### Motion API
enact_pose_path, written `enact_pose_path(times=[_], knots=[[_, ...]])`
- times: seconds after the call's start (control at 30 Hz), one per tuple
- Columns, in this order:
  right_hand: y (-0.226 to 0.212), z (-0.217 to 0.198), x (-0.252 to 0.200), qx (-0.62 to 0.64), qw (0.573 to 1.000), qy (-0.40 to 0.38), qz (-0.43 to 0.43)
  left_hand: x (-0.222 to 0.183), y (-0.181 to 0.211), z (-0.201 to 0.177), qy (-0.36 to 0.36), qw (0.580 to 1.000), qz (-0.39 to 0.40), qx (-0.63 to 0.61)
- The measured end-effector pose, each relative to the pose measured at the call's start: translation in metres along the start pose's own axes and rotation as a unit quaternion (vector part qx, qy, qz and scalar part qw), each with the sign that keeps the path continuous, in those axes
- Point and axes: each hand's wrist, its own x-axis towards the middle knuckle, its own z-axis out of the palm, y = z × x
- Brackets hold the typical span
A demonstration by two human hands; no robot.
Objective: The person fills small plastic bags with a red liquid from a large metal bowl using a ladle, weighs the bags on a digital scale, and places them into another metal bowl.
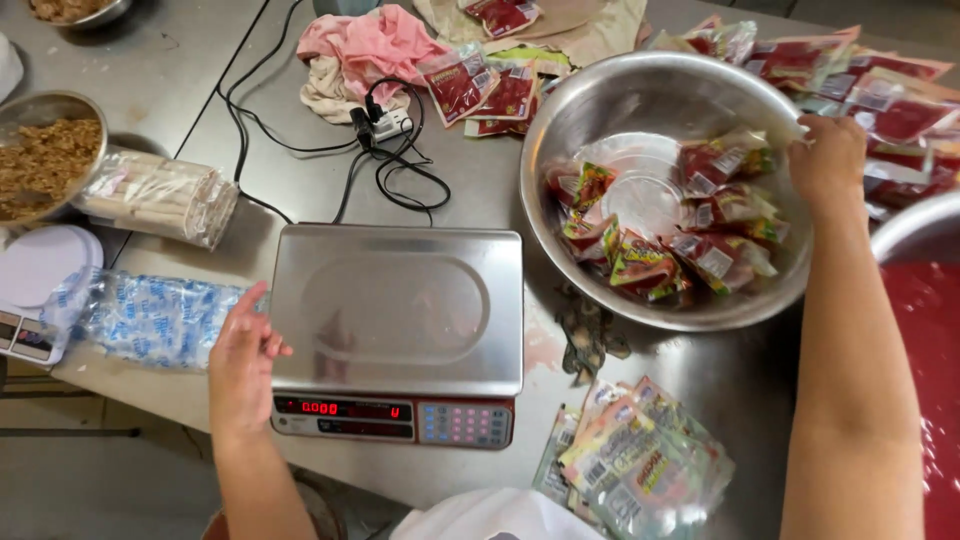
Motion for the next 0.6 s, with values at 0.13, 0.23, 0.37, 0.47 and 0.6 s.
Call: enact_pose_path(times=[0.13,0.23,0.37,0.47,0.6], knots=[[-0.063,-0.072,-0.071,0.054,0.985,0.112,-0.119,-0.025,0.018,0.032,-0.093,0.995,0.027,0.016],[-0.109,-0.118,-0.141,0.116,0.985,0.059,-0.11,-0.035,0.014,0.065,-0.17,0.981,0.09,0.016],[-0.152,-0.145,-0.237,0.144,0.987,-0.048,-0.059,-0.068,0.007,0.118,-0.262,0.959,0.088,0.061],[-0.138,-0.118,-0.3,0.172,0.977,-0.123,-0.033,-0.084,-0.033,0.16,-0.363,0.916,0.109,0.13],[-0.108,-0.066,-0.385,0.123,0.971,-0.199,0.057,-0.105,-0.133,0.217,-0.41,0.887,0.143,0.156]])
